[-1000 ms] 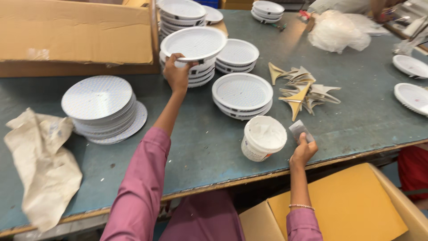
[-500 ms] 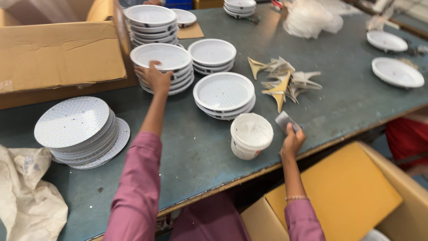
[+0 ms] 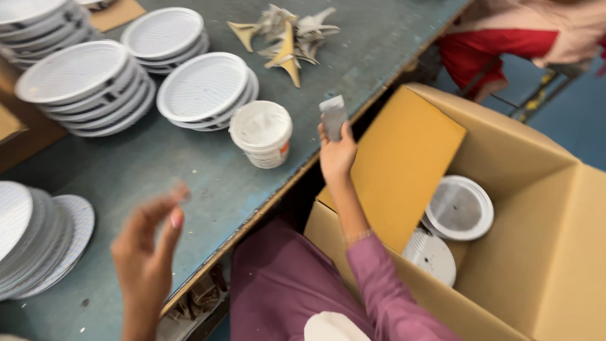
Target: The person applies white paste to light fixture housings and base plates using a metal spatula, attaches LED circuit boards to the housings, and places the assembled components into a box.
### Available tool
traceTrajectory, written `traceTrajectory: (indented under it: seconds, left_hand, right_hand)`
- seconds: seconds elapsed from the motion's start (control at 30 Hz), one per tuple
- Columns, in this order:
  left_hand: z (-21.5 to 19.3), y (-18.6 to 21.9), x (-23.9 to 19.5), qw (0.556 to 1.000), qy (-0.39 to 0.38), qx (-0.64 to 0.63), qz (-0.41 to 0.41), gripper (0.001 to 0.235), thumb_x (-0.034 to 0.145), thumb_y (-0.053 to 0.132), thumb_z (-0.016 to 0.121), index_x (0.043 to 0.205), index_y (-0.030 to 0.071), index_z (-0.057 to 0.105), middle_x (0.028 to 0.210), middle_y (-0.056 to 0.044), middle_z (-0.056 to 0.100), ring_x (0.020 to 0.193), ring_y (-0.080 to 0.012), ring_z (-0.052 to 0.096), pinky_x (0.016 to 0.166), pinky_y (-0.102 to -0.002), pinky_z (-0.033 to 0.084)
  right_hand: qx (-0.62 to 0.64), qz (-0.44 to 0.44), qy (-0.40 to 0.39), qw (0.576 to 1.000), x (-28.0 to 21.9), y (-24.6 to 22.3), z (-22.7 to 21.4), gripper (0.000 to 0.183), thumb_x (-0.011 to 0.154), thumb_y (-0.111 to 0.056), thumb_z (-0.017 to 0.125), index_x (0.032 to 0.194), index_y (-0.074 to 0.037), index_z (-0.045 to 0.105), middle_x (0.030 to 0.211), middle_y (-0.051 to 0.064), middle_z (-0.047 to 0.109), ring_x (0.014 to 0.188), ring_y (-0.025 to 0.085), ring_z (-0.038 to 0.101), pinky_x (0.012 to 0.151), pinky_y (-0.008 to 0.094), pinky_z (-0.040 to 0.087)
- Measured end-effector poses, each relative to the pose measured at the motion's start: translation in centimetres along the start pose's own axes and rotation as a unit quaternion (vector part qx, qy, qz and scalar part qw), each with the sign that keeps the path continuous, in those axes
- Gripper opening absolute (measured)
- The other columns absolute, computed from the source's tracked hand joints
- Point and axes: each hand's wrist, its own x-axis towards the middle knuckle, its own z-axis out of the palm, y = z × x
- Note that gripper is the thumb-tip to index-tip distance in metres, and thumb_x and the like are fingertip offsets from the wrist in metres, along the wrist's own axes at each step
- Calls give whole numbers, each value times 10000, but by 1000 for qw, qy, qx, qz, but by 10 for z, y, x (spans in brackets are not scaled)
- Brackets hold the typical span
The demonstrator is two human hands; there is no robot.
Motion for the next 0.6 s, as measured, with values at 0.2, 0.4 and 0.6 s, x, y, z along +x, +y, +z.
traceTrajectory:
  seconds: [0.2, 0.4, 0.6]
  left_hand:
    - [99, -27, -54, 976, -29, -147, -156, 219, 1036, 148, 585, 1151, -10, 684, 1083, -118, 760, 944, -137, 691, 771, -271, 526]
    - [171, -30, -59, 970, -33, -218, -99, 159, 1037, 130, 692, 1115, -8, 688, 1007, -47, 717, 892, -69, 646, 800, -219, 514]
    - [129, -66, -62, 971, 50, -197, -126, 127, 1067, 99, 757, 1008, 12, 685, 916, -72, 700, 764, -84, 633, 699, -220, 512]
  right_hand:
    - [115, 137, -1, 984, -182, 10, 63, 317, 1077, -173, 442, 1332, 11, 479, 1313, 132, 577, 1194, 299, 586, 1106, 460, 478]
    - [-32, 195, -76, 977, -233, -23, 103, 335, 1244, -279, 468, 1317, 27, 580, 1303, 155, 592, 1259, 227, 537, 1127, 376, 442]
    - [-211, 11, -141, 967, -189, -101, 100, 435, 1093, -371, 493, 1341, -42, 632, 1459, 104, 591, 1327, 189, 574, 1069, 370, 476]
